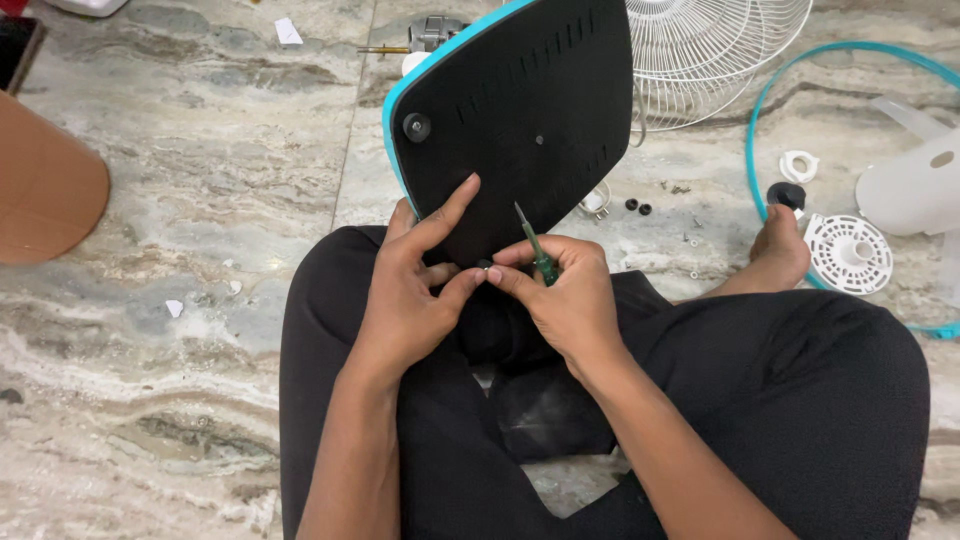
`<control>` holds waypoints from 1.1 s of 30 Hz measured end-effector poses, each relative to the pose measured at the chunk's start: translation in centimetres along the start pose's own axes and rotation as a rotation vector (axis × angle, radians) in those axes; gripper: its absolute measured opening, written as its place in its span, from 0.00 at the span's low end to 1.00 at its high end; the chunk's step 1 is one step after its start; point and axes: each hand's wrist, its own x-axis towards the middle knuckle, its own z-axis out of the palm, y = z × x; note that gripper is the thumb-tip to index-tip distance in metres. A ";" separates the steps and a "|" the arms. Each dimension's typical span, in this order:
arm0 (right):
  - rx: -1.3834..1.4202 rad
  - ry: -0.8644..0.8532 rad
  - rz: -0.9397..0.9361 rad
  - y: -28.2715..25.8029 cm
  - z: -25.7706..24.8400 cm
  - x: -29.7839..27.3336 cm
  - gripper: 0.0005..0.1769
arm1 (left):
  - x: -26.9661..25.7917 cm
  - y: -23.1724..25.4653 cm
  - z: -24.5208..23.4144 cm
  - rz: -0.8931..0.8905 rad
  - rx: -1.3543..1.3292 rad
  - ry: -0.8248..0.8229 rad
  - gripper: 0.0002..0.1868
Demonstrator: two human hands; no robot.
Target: The person attaches rubber feet to the base of a disassembled electric fan using a screwdriver. They insert screws through the feet into the base and tighten them.
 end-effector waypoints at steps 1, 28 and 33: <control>0.015 -0.002 0.011 0.0 0.0 -0.1 0.09 | -0.1 0.0 0.0 0.004 0.011 0.000 0.40; -0.184 0.106 -0.205 -7.5 -5.3 -10.1 0.13 | -1.5 1.2 0.5 0.102 0.037 0.130 0.44; -0.376 0.114 -0.464 -12.7 -6.9 -11.9 0.10 | -0.8 2.4 0.3 0.073 0.083 0.140 0.45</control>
